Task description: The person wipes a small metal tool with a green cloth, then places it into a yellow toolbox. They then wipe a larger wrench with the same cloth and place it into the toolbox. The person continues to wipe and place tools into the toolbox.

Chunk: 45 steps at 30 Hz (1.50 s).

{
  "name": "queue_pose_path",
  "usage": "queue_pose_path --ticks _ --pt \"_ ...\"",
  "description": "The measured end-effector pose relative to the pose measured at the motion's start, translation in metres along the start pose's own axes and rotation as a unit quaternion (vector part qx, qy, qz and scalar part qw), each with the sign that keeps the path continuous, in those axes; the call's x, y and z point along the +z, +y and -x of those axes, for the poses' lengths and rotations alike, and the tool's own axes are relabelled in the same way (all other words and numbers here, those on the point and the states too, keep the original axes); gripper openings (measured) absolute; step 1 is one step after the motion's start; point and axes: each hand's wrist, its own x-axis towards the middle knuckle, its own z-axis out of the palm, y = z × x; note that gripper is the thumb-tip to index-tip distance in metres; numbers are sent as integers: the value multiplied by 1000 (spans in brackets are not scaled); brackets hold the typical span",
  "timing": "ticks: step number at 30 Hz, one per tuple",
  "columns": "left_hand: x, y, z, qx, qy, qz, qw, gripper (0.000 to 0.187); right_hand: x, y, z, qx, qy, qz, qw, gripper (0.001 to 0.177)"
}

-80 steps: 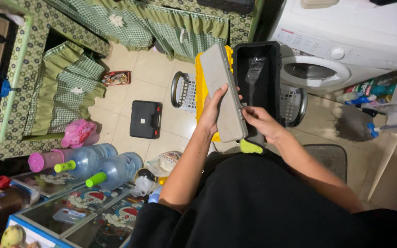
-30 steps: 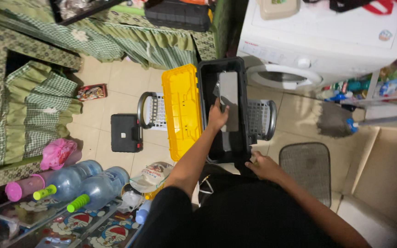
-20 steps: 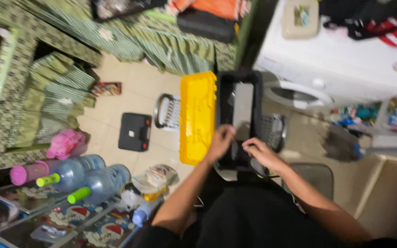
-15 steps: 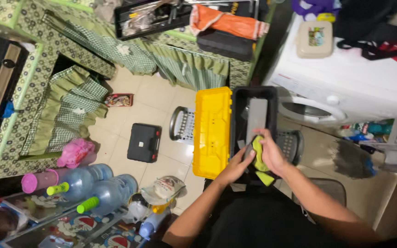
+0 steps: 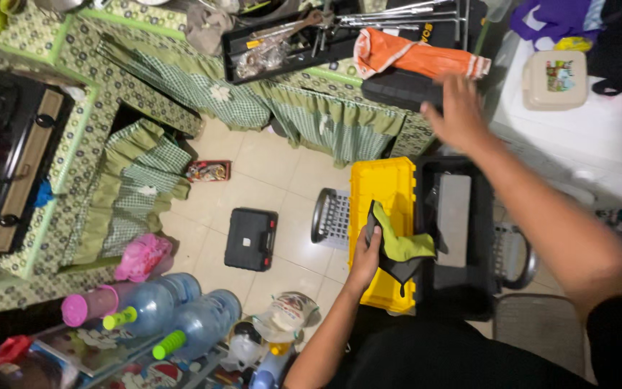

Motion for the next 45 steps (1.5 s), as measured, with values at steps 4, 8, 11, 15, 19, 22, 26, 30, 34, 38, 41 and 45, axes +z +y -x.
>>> queue_pose_path --ticks 4,8,11,15,19,22,26,30,34,38,41,45 --pt "-19 8 -7 -37 -12 6 999 53 15 21 -62 -42 29 94 994 67" --pt "-31 5 -10 -18 -23 -4 1000 52 29 37 -87 4 -51 124 991 77" --pt "-39 0 -14 -15 -18 3 1000 51 35 40 -97 25 -90 157 983 79" --pt "-46 -7 -14 -25 -7 4 1000 51 37 39 -97 39 -103 182 977 82" --pt "-46 -6 -17 -38 -15 36 999 51 39 42 -102 44 -110 207 971 72" --pt "-43 -2 -16 -37 -3 23 999 50 45 46 -101 16 -90 207 974 71" --pt "-35 5 -12 -20 -14 41 999 49 50 47 -101 3 -99 213 972 69" --pt "-25 10 -2 -44 -15 52 998 50 47 33 -98 -13 -100 239 966 67" --pt "-14 9 3 -61 -2 29 998 45 34 15 -89 -17 -94 226 969 60" --pt "-9 -1 7 30 39 -24 998 63 24 4 -72 42 -63 64 995 53" --pt "-13 -15 10 29 -15 -50 998 53 19 -3 -43 37 -36 9 999 64" --pt "-5 -30 10 -17 -73 3 997 38 15 -30 42 250 -146 -105 951 76"
